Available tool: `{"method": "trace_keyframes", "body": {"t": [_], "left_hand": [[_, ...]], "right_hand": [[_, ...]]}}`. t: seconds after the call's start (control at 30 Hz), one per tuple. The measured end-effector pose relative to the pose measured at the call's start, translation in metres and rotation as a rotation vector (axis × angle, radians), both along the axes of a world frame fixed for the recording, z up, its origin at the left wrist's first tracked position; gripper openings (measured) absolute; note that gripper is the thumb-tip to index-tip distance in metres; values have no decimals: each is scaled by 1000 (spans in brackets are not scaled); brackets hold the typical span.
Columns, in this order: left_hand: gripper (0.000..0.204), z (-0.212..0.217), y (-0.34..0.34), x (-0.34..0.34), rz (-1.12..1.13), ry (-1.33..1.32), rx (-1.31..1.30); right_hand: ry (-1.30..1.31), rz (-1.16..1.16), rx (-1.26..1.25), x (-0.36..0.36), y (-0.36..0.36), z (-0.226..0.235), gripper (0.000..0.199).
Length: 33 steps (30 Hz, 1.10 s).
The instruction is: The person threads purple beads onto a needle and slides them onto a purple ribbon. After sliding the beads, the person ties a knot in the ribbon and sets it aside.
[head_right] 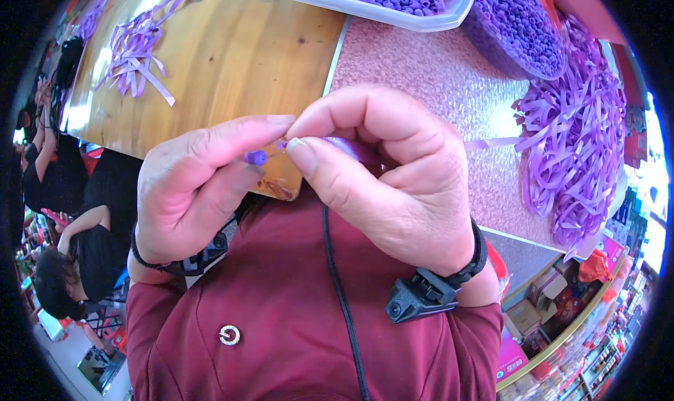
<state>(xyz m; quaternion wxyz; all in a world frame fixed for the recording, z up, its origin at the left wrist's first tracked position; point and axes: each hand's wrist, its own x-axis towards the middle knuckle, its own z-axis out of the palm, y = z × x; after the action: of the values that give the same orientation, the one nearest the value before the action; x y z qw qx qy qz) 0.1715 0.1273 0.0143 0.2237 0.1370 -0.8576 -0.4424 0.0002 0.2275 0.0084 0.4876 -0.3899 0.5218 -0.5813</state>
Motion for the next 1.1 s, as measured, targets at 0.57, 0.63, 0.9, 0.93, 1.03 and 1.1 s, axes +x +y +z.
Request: {"method": "trace_keyframes", "body": {"t": [0.57,0.63,0.9,0.93,1.03,1.1], "left_hand": [[21,-2,-1,3,48,-92,-25],[21,-3,1,3,60,-87,-29],[21,-8,4,0,118,-12,6],[21,-9,4,0,118,-12,7],[20,-9,6,-1,114,7,40],[19,-10,9,-4,148,55,82]], "right_hand": [[143,-5,-48,3,0,-4,13],[193,-2,-80,3,1,-5,13],[563,-81,-332,5,-2,-13,17],[563,-81,-332,5,-2,-13,17],[676,-83,-393,4,-3,-13,18],[723,36,-427,2,-4,-11,18]]}}
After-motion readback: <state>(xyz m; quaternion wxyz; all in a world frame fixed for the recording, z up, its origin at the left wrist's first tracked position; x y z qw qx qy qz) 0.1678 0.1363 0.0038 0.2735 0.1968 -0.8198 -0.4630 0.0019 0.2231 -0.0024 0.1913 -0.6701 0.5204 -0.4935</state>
